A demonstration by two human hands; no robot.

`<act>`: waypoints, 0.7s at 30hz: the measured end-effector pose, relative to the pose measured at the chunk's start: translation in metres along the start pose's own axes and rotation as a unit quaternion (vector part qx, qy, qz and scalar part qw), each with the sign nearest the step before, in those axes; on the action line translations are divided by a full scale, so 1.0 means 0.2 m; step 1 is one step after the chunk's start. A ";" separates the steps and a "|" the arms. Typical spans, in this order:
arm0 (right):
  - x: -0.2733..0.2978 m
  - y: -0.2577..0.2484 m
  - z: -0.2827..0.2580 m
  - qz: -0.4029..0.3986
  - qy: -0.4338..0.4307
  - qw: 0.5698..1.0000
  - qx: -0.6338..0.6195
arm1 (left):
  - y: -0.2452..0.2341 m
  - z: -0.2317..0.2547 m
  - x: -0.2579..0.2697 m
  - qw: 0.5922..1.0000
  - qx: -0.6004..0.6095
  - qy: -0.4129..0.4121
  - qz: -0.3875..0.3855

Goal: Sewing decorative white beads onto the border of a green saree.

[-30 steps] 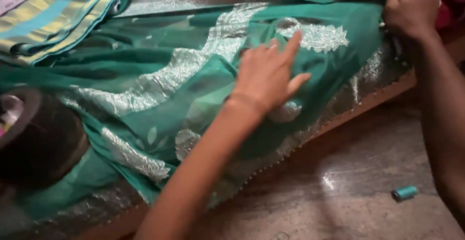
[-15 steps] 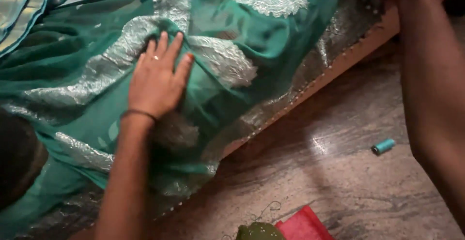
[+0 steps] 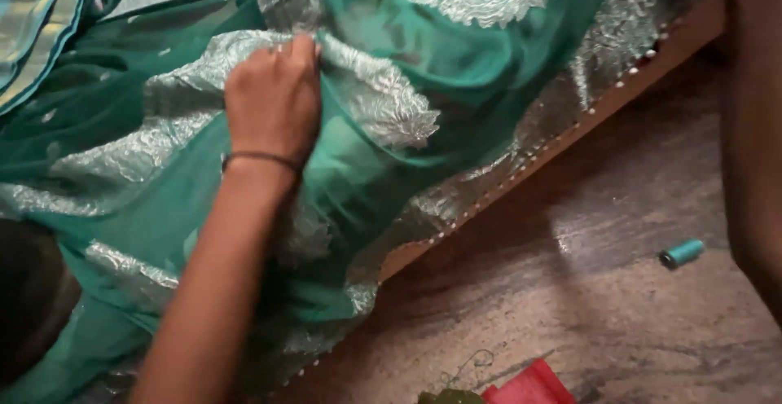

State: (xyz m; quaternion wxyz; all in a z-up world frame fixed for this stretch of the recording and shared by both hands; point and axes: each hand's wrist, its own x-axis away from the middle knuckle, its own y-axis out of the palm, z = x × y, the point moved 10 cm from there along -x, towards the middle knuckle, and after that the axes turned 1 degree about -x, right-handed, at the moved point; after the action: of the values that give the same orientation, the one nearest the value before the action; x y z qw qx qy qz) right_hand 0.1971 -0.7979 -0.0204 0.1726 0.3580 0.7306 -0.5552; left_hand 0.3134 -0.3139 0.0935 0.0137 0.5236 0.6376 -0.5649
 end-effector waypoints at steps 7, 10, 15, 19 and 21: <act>-0.08 -0.07 -0.12 0.010 -0.028 1.000 0.009 | 0.34 -0.07 -0.52 0.981 -0.074 0.123 0.133; -0.07 -0.09 -0.09 0.008 -0.024 0.999 0.024 | 0.34 0.10 -0.60 0.974 -0.048 0.165 0.151; 0.06 0.08 -0.04 -0.012 -0.005 1.000 0.027 | -0.17 0.41 -0.39 0.989 0.068 0.091 0.093; 0.11 0.09 -0.11 -0.010 0.007 1.000 0.022 | -0.58 0.41 0.13 0.984 0.160 -0.017 0.074; 0.12 0.07 -0.19 -0.003 0.011 1.000 0.016 | -0.64 0.26 0.41 0.976 0.104 -0.191 0.026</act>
State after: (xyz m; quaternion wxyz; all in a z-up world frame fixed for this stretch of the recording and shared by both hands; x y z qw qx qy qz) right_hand 0.1965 -0.7533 -0.0325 0.1570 0.3648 0.7245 -0.5634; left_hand 0.1604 -0.2747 0.1151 0.0955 0.4206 0.5474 -0.7172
